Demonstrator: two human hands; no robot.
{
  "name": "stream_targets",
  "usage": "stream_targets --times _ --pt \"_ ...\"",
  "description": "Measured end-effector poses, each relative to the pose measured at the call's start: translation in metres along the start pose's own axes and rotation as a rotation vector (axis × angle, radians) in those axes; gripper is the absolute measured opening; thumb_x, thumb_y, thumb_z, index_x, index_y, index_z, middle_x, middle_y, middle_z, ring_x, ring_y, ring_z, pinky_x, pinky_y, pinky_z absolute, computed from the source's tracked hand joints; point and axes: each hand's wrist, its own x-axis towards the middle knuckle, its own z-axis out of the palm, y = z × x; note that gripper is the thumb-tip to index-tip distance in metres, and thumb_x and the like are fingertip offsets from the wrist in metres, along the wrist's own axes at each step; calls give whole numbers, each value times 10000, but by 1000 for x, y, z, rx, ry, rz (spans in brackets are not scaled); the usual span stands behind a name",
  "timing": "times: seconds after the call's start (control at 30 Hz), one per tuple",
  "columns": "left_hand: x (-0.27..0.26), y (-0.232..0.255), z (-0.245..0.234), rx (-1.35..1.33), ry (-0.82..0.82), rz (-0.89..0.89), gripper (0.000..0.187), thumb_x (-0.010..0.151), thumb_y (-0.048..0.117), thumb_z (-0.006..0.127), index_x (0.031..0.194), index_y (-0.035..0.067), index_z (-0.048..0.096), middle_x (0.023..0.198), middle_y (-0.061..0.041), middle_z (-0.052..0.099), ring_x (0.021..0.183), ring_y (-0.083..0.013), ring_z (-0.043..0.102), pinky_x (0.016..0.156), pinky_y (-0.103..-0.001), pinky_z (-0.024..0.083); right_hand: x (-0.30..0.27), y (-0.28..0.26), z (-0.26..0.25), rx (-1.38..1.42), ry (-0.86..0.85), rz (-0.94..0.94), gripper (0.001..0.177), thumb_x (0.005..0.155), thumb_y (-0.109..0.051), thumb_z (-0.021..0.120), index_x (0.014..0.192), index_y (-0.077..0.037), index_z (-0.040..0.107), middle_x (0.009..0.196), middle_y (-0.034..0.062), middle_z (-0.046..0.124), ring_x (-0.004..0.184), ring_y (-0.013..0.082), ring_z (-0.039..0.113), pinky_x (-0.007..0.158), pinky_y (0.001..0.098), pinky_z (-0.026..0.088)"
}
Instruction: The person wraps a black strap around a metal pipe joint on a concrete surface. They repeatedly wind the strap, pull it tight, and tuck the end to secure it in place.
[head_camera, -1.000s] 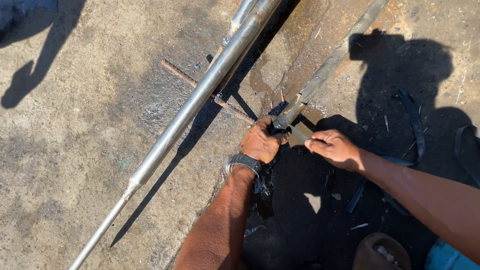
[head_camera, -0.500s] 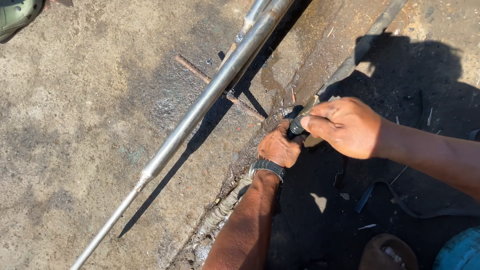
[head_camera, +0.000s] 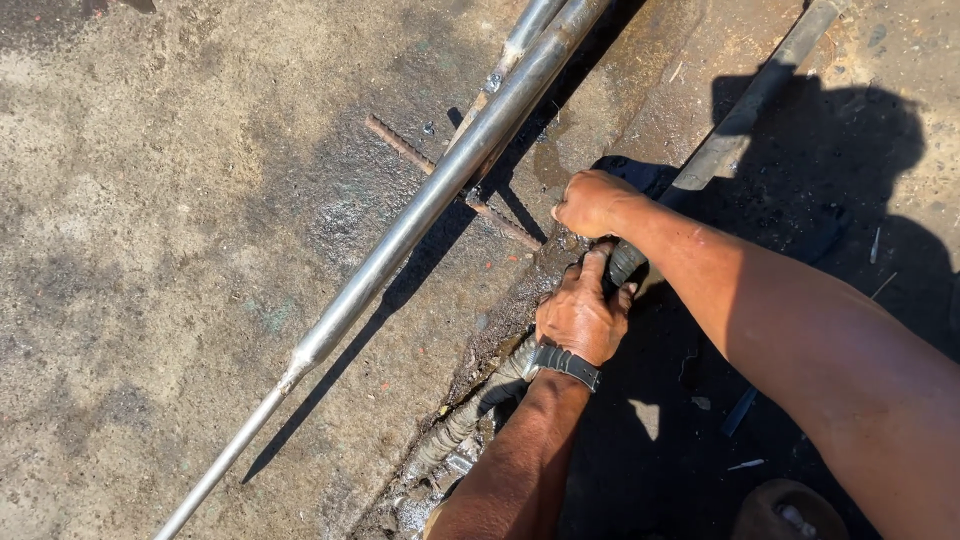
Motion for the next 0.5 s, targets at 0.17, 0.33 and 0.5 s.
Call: stream_targets --times 0.17,0.33,0.5 --pt "6 -5 -6 18 -30 -17 487 1011 442 578 1467 354 432 1301 -130 669 1214 -388 684 1046 -528 534 -27 3 -41 -144 -86 -39 362 888 -420 700 1009 -114 851 1046 131 813 1072 335 763 885 516 620" --pt "17 -13 -1 21 -66 -19 491 982 490 597 1435 385 440 1320 -98 668 1243 -364 672 1072 -520 523 -137 22 -145 -278 -184 -49 374 864 -252 834 1112 24 792 1069 227 805 1041 395 765 904 523 614" --pt "19 -19 8 2 12 28 528 906 456 605 1403 323 486 1082 -113 749 974 -416 717 846 -562 555 -52 288 -203 -201 142 -162 426 683 -1 977 582 18 564 596 129 480 521 292 513 570 443 483"
